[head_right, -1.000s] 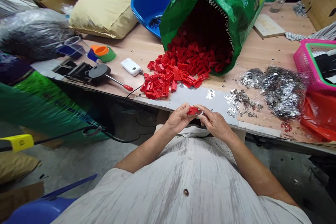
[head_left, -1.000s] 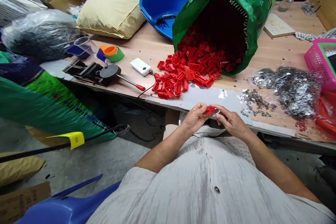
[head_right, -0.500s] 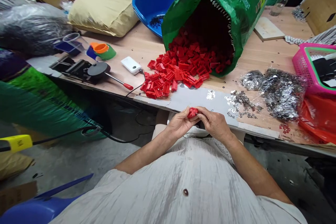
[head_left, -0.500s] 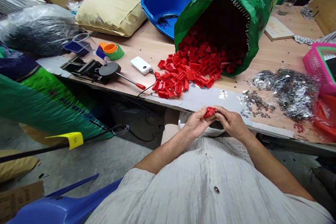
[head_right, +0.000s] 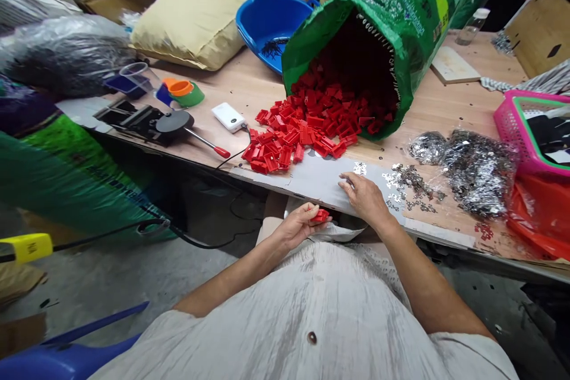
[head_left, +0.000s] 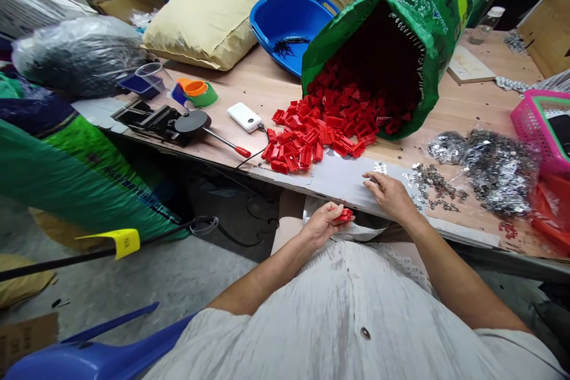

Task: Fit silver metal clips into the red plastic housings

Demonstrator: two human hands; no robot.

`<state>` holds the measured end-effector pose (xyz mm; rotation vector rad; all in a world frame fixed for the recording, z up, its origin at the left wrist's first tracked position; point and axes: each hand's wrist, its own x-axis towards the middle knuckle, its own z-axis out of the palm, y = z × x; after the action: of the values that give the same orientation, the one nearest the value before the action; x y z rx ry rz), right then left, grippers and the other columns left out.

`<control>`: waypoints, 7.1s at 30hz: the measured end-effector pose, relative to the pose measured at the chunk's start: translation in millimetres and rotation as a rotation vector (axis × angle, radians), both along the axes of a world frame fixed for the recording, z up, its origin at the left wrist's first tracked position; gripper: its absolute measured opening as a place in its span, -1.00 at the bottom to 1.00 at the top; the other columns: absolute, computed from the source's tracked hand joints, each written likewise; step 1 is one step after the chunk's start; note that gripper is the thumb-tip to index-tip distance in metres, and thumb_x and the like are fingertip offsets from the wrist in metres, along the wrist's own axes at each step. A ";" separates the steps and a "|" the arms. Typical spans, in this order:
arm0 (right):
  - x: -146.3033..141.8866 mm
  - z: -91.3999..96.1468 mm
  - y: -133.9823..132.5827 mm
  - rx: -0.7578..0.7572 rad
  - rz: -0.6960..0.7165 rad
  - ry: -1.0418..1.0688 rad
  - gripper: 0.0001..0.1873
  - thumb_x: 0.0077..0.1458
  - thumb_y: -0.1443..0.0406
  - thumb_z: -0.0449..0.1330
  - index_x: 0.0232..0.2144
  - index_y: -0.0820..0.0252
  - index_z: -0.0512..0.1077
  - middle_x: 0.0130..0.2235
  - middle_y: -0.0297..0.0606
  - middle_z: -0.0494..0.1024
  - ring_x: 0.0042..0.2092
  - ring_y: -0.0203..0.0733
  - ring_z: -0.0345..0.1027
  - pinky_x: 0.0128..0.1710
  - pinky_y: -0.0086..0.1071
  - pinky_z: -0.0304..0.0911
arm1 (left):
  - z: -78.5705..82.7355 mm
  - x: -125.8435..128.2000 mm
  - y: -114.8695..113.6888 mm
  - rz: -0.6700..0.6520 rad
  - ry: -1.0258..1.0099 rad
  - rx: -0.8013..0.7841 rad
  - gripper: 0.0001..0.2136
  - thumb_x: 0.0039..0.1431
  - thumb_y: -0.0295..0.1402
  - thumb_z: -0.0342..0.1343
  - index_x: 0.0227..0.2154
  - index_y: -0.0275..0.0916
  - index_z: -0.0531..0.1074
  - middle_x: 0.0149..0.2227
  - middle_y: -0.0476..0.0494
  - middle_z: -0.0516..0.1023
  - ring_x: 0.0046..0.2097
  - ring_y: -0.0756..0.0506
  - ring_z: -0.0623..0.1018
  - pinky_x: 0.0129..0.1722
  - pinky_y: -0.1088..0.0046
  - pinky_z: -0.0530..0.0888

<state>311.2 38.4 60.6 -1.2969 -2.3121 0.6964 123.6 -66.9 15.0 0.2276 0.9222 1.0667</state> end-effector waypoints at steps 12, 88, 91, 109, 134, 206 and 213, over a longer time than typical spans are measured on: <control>-51.5 -17.5 55.4 0.148 0.039 -0.282 -0.58 0.24 0.31 0.10 0.13 0.18 0.40 0.22 -0.04 0.34 0.14 0.07 0.31 0.14 -0.10 0.26 | -21.0 -14.7 -6.3 -0.093 0.369 -0.020 -0.45 -0.17 -0.17 0.43 -0.08 -0.21 0.45 0.14 -0.29 0.40 0.09 -0.20 0.47 0.00 0.29 0.43; 15.2 18.2 -32.2 0.082 0.230 0.268 -0.77 0.28 0.29 0.07 -0.14 0.07 0.53 -0.23 -0.19 0.56 -0.19 -0.14 0.45 -0.18 -0.26 0.37 | 43.0 31.0 9.5 0.131 0.744 0.660 -0.73 0.02 -0.42 0.33 -0.18 -0.06 0.55 0.02 -0.06 0.58 0.09 -0.13 0.52 0.27 0.26 0.31; 18.1 24.2 -31.7 -0.009 0.162 0.297 -0.77 0.28 0.24 0.08 -0.15 0.08 0.53 -0.22 -0.20 0.56 -0.20 -0.16 0.44 -0.20 -0.29 0.34 | 41.3 30.5 9.1 0.169 0.782 0.699 -0.73 0.04 -0.42 0.32 -0.17 -0.08 0.54 0.02 -0.07 0.59 0.08 -0.12 0.54 0.24 0.29 0.35; 16.1 10.6 -27.0 -0.650 0.058 0.573 -0.61 0.02 0.05 0.32 -0.42 0.13 0.23 -0.43 -0.45 0.25 -0.41 -0.33 0.08 -0.42 -0.42 0.04 | 25.1 37.2 11.0 0.253 1.095 1.177 -0.71 0.13 -0.51 0.24 -0.08 -0.18 0.44 -0.06 -0.19 0.62 -0.01 -0.10 0.61 0.01 0.32 0.56; 27.7 0.0 -14.5 -0.784 0.119 0.483 -0.63 0.09 0.06 0.26 -0.13 0.09 0.35 -0.30 -0.33 0.46 -0.44 -0.32 0.19 -0.46 -0.42 0.08 | 19.0 23.3 16.6 0.093 0.192 0.599 -0.64 -0.13 -0.39 0.45 -0.28 -0.26 0.43 -0.16 -0.15 0.66 -0.14 -0.08 0.64 -0.07 0.36 0.53; 19.9 13.4 -21.5 -0.056 0.274 0.373 -0.87 0.23 0.22 0.17 -0.28 0.01 0.53 -0.25 -0.20 0.58 -0.20 -0.09 0.46 -0.17 -0.16 0.37 | 28.9 21.2 34.0 0.009 0.243 0.553 -0.59 0.08 -0.27 0.31 0.02 -0.14 0.50 -0.10 -0.13 0.62 -0.05 -0.09 0.56 0.01 0.37 0.44; 22.3 12.8 -23.3 0.048 0.320 0.318 -0.80 0.27 0.31 0.12 -0.11 0.01 0.49 -0.19 -0.21 0.58 -0.16 -0.13 0.47 -0.15 -0.22 0.39 | 32.2 20.3 34.0 0.036 0.250 0.543 -0.57 0.06 -0.27 0.32 0.03 -0.15 0.50 -0.11 -0.12 0.62 -0.06 -0.08 0.56 0.00 0.38 0.45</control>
<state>333.5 15.1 73.4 -0.7368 -2.2708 0.8711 144.0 -33.0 47.2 0.8113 0.8422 1.3289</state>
